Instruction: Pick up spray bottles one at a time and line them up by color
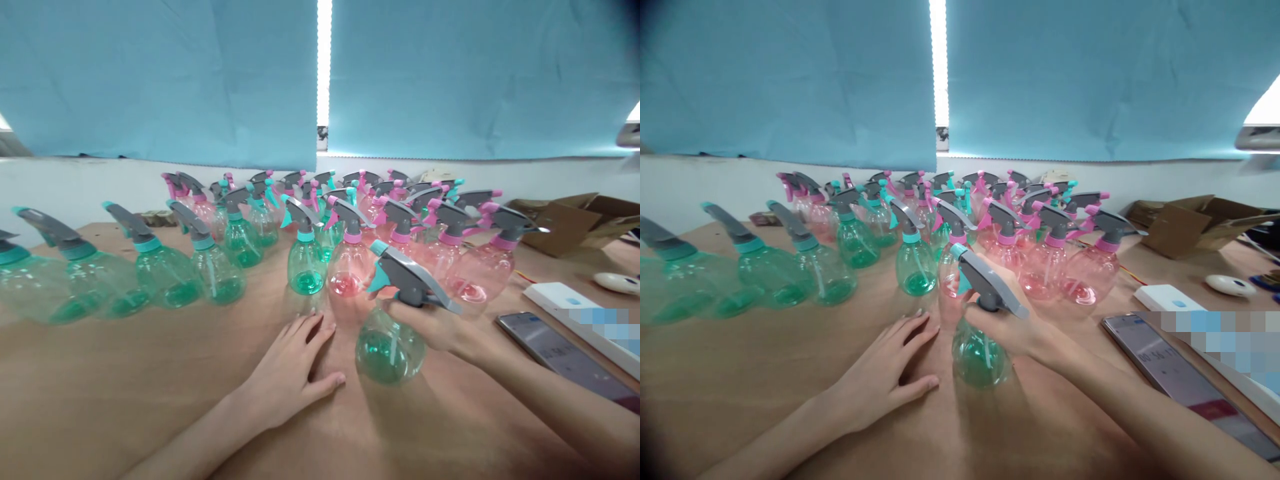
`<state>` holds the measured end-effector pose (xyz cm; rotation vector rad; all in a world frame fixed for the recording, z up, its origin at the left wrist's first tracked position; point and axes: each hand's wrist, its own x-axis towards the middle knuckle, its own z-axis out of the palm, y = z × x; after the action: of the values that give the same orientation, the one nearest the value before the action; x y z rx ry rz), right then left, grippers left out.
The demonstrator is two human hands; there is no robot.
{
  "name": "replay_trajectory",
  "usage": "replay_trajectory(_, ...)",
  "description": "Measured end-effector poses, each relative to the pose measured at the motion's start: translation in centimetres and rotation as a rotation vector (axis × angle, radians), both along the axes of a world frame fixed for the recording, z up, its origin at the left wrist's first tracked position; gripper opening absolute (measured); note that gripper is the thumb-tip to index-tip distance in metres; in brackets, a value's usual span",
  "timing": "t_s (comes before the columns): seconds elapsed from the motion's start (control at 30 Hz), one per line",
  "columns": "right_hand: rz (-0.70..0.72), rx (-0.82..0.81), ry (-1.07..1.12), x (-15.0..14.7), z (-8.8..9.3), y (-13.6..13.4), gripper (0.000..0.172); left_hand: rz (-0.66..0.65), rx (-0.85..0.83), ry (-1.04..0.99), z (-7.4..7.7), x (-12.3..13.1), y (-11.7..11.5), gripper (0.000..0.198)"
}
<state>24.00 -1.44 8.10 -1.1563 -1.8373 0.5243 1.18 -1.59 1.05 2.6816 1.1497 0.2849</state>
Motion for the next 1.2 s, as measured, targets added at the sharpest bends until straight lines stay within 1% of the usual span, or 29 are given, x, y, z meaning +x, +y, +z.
replay_trajectory(0.03, 0.005, -0.016, 0.027, 0.0, -0.2, 0.1, 0.003, 0.000, -0.002, 0.001, 0.0, 0.0, 0.0, 0.063)
replay_trajectory(0.1, 0.024, -0.038, 0.093, 0.0, -0.6, 0.2, 0.014, 0.002, -0.005, 0.005, -0.1, 0.0, 0.0, 0.064)
replay_trajectory(0.17, 0.023, -0.019, 0.116, -0.1, -1.0, 0.3, 0.024, 0.002, -0.002, 0.007, -0.2, 0.0, 0.1, 0.064)
replay_trajectory(0.3, 0.030, -0.005, 0.125, -0.1, -1.4, 0.5, 0.031, -0.001, 0.014, -0.001, -0.4, -0.1, 0.2, 0.063)
replay_trajectory(0.5, -0.012, -0.039, 0.089, 0.0, -1.6, 0.6, 0.023, -0.002, 0.003, 0.012, -0.4, -0.1, 0.1, 0.064)
replay_trajectory(0.6, -0.013, -0.060, 0.085, 0.1, -1.7, 0.6, 0.024, 0.000, 0.001, 0.013, -0.3, -0.1, 0.1, 0.064)
replay_trajectory(0.7, -0.024, -0.047, 0.088, 0.0, -1.5, 0.4, 0.026, 0.000, 0.001, 0.010, -0.3, -0.1, 0.1, 0.064)
replay_trajectory(0.87, -0.059, -0.069, 0.056, -0.1, -1.2, 0.3, 0.011, -0.001, -0.005, 0.018, -0.2, 0.0, 0.1, 0.064)
replay_trajectory(1.1, -0.059, -0.084, 0.051, 0.0, -1.1, 0.3, 0.015, -0.001, -0.005, -0.005, -0.1, 0.0, 0.1, 0.064)
replay_trajectory(1.2, -0.040, -0.068, 0.066, -0.1, -1.0, 0.3, 0.023, -0.002, -0.007, -0.010, -0.1, 0.0, 0.1, 0.063)
